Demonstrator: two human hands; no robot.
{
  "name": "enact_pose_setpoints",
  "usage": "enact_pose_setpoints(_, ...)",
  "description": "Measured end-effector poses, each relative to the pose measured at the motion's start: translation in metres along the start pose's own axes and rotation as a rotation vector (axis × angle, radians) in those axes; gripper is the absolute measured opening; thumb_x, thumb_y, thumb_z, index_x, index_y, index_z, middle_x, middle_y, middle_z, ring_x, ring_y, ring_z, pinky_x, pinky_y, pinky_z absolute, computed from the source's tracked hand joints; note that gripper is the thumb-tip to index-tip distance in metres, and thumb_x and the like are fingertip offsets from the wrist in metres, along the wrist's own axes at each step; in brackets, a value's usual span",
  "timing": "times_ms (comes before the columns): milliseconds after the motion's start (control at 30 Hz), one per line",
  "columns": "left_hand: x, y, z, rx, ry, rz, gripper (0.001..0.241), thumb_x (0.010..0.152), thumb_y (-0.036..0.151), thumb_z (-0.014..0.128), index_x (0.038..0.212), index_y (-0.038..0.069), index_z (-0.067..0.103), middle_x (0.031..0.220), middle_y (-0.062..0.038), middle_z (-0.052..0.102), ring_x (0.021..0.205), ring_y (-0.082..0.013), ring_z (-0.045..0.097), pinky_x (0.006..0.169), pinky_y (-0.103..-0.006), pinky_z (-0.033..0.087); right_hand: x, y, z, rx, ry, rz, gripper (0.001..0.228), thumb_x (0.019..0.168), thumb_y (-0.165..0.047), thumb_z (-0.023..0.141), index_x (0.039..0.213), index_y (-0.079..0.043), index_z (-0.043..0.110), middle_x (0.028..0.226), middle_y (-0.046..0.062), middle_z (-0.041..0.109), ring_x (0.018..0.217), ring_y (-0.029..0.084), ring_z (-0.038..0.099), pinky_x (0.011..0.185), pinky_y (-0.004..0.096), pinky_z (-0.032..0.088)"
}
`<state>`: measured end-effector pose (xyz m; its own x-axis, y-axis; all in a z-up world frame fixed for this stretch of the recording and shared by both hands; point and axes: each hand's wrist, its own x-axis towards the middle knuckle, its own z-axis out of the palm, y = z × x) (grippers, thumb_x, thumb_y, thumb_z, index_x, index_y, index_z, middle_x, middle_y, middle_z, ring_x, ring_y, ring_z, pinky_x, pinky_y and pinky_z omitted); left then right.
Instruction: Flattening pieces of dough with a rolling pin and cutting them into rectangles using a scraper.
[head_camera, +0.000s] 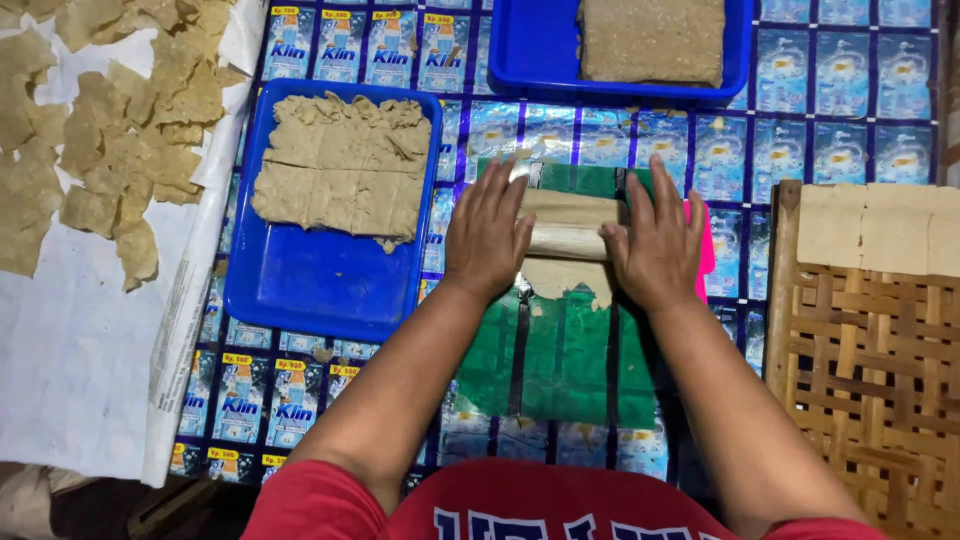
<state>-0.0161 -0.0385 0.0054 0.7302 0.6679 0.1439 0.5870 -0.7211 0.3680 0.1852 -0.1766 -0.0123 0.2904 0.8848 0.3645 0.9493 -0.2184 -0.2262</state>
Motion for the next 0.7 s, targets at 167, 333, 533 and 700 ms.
enact_pose_setpoints(167, -0.023, -0.034, 0.027, 0.088, 0.176, 0.365, 0.061, 0.090, 0.052, 0.065, 0.138, 0.016, 0.053, 0.121, -0.006, 0.060, 0.117, -0.0254, 0.059, 0.103, -0.0472, 0.041, -0.023, 0.020, 0.005, 0.026, -0.144, -0.079, 0.057, 0.088, -0.067, 0.061, 0.132, -0.031, 0.062, 0.121, -0.002, 0.058, 0.121, 0.023, 0.058, 0.106, 0.053, 0.034)
enact_pose_setpoints(333, 0.014, -0.041, 0.017, 0.087, 0.177, 0.396, 0.061, 0.092, 0.052, 0.063, 0.140, 0.016, 0.052, 0.118, -0.007, 0.060, 0.115, -0.0266, 0.059, 0.098, -0.0455, 0.045, 0.014, 0.035, -0.006, -0.050, -0.143, -0.147, 0.061, 0.084, -0.061, 0.069, 0.139, -0.036, 0.063, 0.114, -0.004, 0.063, 0.117, 0.020, 0.059, 0.102, 0.050, 0.035)
enact_pose_setpoints(533, 0.040, -0.041, 0.005, 0.010, 0.139, 0.443, 0.054, 0.094, 0.046, 0.062, 0.132, 0.010, 0.057, 0.113, -0.012, 0.063, 0.114, -0.0314, 0.062, 0.099, -0.0470, 0.046, 0.030, 0.044, 0.007, 0.124, -0.188, -0.134, 0.052, 0.086, -0.050, 0.073, 0.132, -0.026, 0.070, 0.112, 0.005, 0.066, 0.114, 0.027, 0.060, 0.094, 0.046, 0.039)
enact_pose_setpoints(700, 0.030, -0.038, 0.015, 0.058, 0.121, 0.380, 0.054, 0.097, 0.050, 0.056, 0.135, 0.012, 0.055, 0.116, -0.010, 0.062, 0.119, -0.0287, 0.060, 0.101, -0.0454, 0.045, 0.028, 0.043, 0.006, 0.107, -0.258, -0.091, 0.056, 0.084, -0.051, 0.075, 0.134, -0.029, 0.068, 0.115, 0.002, 0.064, 0.113, 0.025, 0.060, 0.096, 0.044, 0.040)
